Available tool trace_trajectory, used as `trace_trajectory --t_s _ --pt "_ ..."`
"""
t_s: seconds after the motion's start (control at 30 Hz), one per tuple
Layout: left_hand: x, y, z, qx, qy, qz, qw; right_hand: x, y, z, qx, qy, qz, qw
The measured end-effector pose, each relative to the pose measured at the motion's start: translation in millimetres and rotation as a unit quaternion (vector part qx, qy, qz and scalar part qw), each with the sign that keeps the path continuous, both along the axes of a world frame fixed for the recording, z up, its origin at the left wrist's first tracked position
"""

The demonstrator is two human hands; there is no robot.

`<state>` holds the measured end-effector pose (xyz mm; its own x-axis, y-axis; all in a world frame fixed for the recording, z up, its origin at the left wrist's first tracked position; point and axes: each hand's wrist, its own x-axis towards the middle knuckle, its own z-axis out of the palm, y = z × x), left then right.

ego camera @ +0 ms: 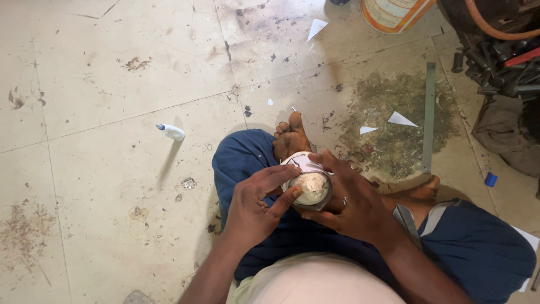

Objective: The person sits on the floor and uses shears to trim the edges of a white paper cone. They rotate the cone and make several cuts along the rim, occasionally inspecting the shape.

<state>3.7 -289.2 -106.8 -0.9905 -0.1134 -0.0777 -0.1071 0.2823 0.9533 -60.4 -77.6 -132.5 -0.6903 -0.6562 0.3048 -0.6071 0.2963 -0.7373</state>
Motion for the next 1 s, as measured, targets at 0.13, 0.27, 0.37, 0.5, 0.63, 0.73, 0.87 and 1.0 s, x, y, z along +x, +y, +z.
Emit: trace_trajectory --t_s 0.13,0.27,0.37,0.5,0.63,0.73,0.87,1.0 --pt "2 4 1 -0.017 0.044 -0.007 0.999 3 3 8 0.068 0.035 -0.009 0.997" --pt "5 6 0 -0.021 0.079 -0.005 0.997 6 4 7 0.021 0.093 -0.026 0.995" --pt "5 4 -1 -0.025 0.106 -0.003 0.994 18 10 4 0.0 0.128 -0.075 0.989" --pt "5 6 -2 -0.017 0.049 0.004 0.999 25 20 -4 -0.039 0.132 -0.035 0.99" --pt "3 9 -3 -0.011 0.035 -0.001 0.999 24 26 -2 -0.027 0.168 -0.004 0.985" --pt "4 9 -2 -0.032 0.059 -0.003 0.998 24 22 4 -0.027 0.2 -0.027 0.979" --pt "6 8 0 -0.071 0.088 0.002 0.994 25 16 17 0.024 0.182 -0.027 0.983" --pt "7 4 4 -0.145 0.113 0.025 0.983 25 7 33 0.044 0.153 0.011 0.987"
